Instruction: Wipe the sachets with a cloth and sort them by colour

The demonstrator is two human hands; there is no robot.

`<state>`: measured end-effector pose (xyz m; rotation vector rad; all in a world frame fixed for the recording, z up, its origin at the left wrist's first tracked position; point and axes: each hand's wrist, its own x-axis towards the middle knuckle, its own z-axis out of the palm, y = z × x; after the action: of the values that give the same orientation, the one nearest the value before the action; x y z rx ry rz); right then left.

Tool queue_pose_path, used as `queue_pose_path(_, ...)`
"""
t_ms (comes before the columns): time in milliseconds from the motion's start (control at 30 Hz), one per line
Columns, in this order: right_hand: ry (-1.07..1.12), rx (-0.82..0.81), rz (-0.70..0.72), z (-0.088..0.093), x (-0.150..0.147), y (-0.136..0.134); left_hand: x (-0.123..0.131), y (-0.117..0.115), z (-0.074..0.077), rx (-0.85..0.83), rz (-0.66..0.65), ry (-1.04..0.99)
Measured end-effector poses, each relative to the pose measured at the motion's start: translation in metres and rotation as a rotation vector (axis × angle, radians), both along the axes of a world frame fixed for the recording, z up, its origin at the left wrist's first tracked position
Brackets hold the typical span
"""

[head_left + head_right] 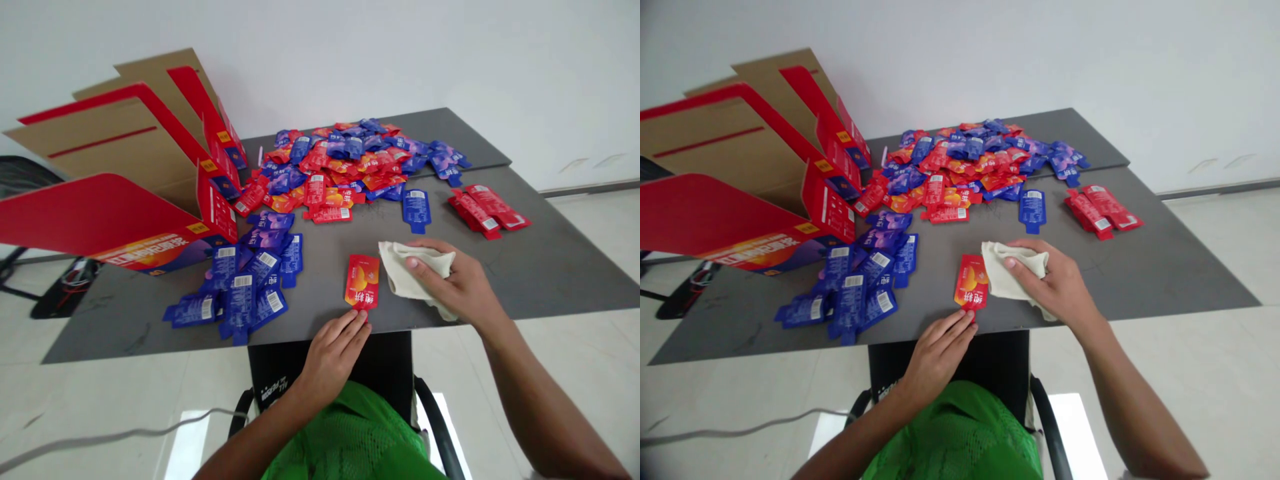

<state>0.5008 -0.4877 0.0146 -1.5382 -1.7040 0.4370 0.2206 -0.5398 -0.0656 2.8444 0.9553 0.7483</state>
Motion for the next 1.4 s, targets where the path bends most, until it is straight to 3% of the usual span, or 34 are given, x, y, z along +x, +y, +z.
queue_pose_path(67,-0.030,0.130,0.063,-0.002,-0.013,0.005,0.001,0.001,0.002,-0.011,0.000,-0.006)
queue_pose_path(167,-0.242,0.144,0.445,-0.018,-0.036,0.011,0.002,0.001,0.004,-0.026,0.024,-0.021)
queue_pose_path(233,-0.393,0.124,0.595,-0.031,-0.044,0.018,0.003,0.002,0.005,-0.033,0.038,-0.023)
queue_pose_path(367,-0.519,0.160,0.525,-0.044,-0.037,0.053,0.003,0.001,0.005,-0.059,0.030,-0.009)
queue_pose_path(467,-0.606,0.204,0.410,-0.038,-0.023,0.085,0.003,0.001,0.005,-0.082,0.034,-0.014)
queue_pose_path(533,-0.615,0.246,0.330,-0.029,-0.018,0.092,0.004,0.001,0.005,-0.095,0.041,-0.025)
queue_pose_path(633,-0.516,0.310,0.308,-0.022,-0.023,0.071,0.005,0.001,0.007,-0.108,0.048,-0.043)
queue_pose_path(733,-0.504,0.297,0.549,-0.030,-0.035,0.035,0.007,0.001,0.008,-0.121,0.065,-0.055)
queue_pose_path(800,-0.523,0.264,0.675,-0.039,-0.040,0.024,0.007,0.001,0.009,-0.122,0.075,-0.061)
queue_pose_path(900,-0.536,0.213,0.612,-0.047,-0.034,0.044,0.006,0.001,0.008,-0.125,0.058,-0.057)
queue_pose_path(1033,-0.594,0.223,0.398,-0.033,-0.015,0.087,0.006,0.001,0.006,-0.124,0.058,-0.066)
queue_pose_path(1133,-0.519,0.308,0.330,-0.021,-0.016,0.077,0.007,0.001,0.007,-0.119,0.067,-0.085)
queue_pose_path(1300,-0.523,0.296,0.663,-0.035,-0.039,0.016,0.009,0.001,0.009,-0.112,0.082,-0.088)
queue_pose_path(1400,-0.529,0.251,0.685,-0.049,-0.038,0.025,0.009,0.001,0.009,-0.102,0.080,-0.095)
